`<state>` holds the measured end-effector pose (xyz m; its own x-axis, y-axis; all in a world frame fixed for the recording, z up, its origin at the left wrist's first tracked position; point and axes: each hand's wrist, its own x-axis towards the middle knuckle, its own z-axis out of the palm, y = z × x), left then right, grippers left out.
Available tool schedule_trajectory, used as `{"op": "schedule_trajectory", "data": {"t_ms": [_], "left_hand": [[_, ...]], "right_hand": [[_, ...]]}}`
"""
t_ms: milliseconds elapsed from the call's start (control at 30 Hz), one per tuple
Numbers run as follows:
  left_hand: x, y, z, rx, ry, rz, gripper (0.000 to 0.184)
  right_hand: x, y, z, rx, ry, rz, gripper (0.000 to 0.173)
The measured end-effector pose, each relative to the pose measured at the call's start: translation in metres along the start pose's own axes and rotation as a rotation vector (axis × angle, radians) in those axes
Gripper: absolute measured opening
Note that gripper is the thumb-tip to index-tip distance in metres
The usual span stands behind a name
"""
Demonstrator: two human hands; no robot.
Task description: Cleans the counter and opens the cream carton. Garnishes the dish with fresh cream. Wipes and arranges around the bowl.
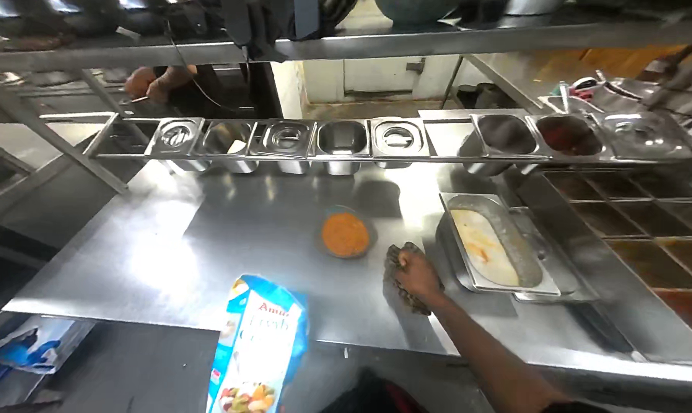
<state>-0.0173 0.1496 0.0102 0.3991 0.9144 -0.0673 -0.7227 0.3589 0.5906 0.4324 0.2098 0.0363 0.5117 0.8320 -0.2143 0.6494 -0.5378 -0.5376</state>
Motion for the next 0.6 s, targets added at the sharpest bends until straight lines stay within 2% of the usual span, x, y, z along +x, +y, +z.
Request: {"op": "schedule_trajectory", "data": {"t_ms": [33,67,133,167,200,233,333,400,500,600], "left_hand": [[0.003,-0.002,0.008,0.013,0.005,0.019,0.025],[0.006,-0.003,0.015,0.01,0.011,0.029,0.025],[0.014,-0.003,0.026,0.016,0.003,0.034,0.027],[0.018,-0.002,0.03,0.032,-0.002,0.027,0.028],[0.022,-0.001,0.033,0.056,-0.001,0.016,0.028],[0.026,0.0,0.035,0.08,0.003,0.004,0.028],[0.043,0.003,0.037,0.095,-0.003,-0.043,0.028],[0.055,0.003,0.037,0.068,-0.003,-0.084,0.03],[0.081,0.001,0.032,0.08,-0.022,-0.134,0.03],[0.105,0.007,0.014,0.143,-0.018,-0.157,0.032]], "right_hand": [[-0.006,0.005,-0.003,0.102,0.011,-0.026,0.037],[-0.014,0.01,-0.007,0.154,0.02,-0.039,0.053],[-0.038,0.02,-0.017,0.1,0.039,-0.014,0.085],[-0.048,0.027,-0.017,0.065,0.041,0.014,0.092],[-0.055,0.035,-0.015,0.053,0.031,0.054,0.092],[-0.058,0.044,-0.01,0.068,0.025,0.103,0.083],[-0.055,0.049,0.003,0.112,0.124,0.188,0.038],[-0.052,0.045,0.009,0.12,0.229,0.199,0.024],[-0.052,0.054,0.014,0.182,0.359,0.165,0.015],[-0.055,0.06,0.013,0.156,0.33,0.167,0.025]]}}
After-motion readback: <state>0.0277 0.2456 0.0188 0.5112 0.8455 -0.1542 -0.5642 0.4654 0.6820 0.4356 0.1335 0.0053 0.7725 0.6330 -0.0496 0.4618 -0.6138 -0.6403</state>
